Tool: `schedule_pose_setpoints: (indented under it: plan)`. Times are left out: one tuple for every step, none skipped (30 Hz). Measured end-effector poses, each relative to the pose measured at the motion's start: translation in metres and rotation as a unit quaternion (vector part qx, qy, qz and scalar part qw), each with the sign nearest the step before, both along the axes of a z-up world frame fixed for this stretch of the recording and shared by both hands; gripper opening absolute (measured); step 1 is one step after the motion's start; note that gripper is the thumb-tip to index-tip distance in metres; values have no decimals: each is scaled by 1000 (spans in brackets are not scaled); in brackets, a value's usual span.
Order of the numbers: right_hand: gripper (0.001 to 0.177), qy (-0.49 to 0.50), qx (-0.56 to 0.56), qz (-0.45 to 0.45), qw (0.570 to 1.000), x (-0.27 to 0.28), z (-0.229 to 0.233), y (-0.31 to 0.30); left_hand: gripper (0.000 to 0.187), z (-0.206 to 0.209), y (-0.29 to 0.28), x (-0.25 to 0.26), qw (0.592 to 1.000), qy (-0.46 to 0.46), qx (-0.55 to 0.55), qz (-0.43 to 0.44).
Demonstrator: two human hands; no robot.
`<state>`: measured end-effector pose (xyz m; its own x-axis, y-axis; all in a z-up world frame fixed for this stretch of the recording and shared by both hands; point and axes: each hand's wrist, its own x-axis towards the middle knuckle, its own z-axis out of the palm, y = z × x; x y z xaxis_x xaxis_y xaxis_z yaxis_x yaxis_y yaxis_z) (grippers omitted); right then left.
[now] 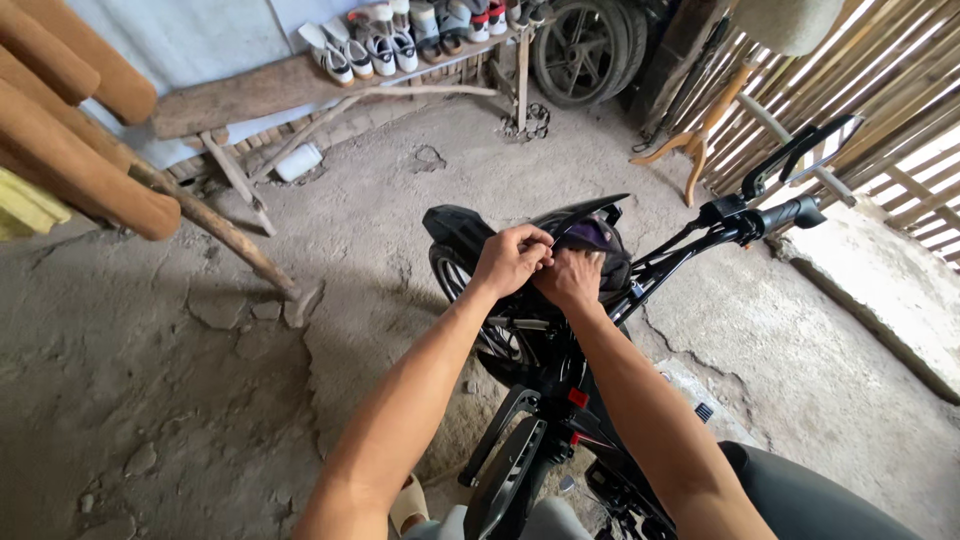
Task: The person wipes the front of a black motorcycle with a purple cloth. They clean the headlight, handlebars, instrument cluster, and front fender in sequence.
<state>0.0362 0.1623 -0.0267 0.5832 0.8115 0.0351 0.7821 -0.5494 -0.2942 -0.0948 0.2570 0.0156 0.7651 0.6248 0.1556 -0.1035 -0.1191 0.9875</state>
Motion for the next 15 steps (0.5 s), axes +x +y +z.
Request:
schedule_pose_setpoints:
  plan:
    - [70, 10, -16, 3, 1000, -2, 3, 3, 16, 2, 2, 1, 1000, -5, 4, -1]
    - [83, -38, -28, 38, 998, -4, 11, -2, 16, 5, -1, 1, 1000, -4, 3, 2]
    - [96, -84, -39, 73, 993, -7, 23, -13, 16, 7, -3, -1, 1000, -1, 3, 4]
    - [111, -130, -51, 108, 984, -12, 37, -22, 16, 9, -5, -4, 1000, 2, 3, 7]
    - [114, -131, -81, 108, 982, -18, 49, -27, 17, 9, -6, -7, 1000, 10, 7, 10]
    - [118, -132, -111, 109, 979, -24, 60, -31, 17, 10, -6, -9, 1000, 17, 12, 14]
    - [122, -137, -140, 110, 975, -26, 70, -34, 17, 11, -7, -7, 999, 21, 17, 19]
    - [123, -145, -154, 110, 971, -27, 78, -34, 17, 12, -8, -5, 1000, 16, 13, 24]
    - [124, -151, -170, 108, 968, -29, 83, -31, 17, 11, -6, -4, 1000, 13, 9, 25]
    - [125, -157, -185, 106, 964, -32, 86, -28, 17, 10, -4, -4, 1000, 11, 5, 27]
    - [124, -158, -175, 93, 967, -36, 88, -30, 17, 10, -5, -2, 1000, 8, 13, 27]
    - [124, -158, -166, 79, 970, -44, 86, -34, 17, 10, -8, -1, 999, 6, 21, 27]
    - [124, -158, -157, 69, 972, -49, 86, -34, 17, 9, -7, -2, 999, 4, 27, 29]
    - [121, -155, -151, 75, 973, -47, 88, -30, 17, 9, -3, 0, 999, 8, 20, 38]
    - [119, -148, -149, 77, 975, -45, 87, -31, 17, 7, -5, 0, 999, 15, 8, 43]
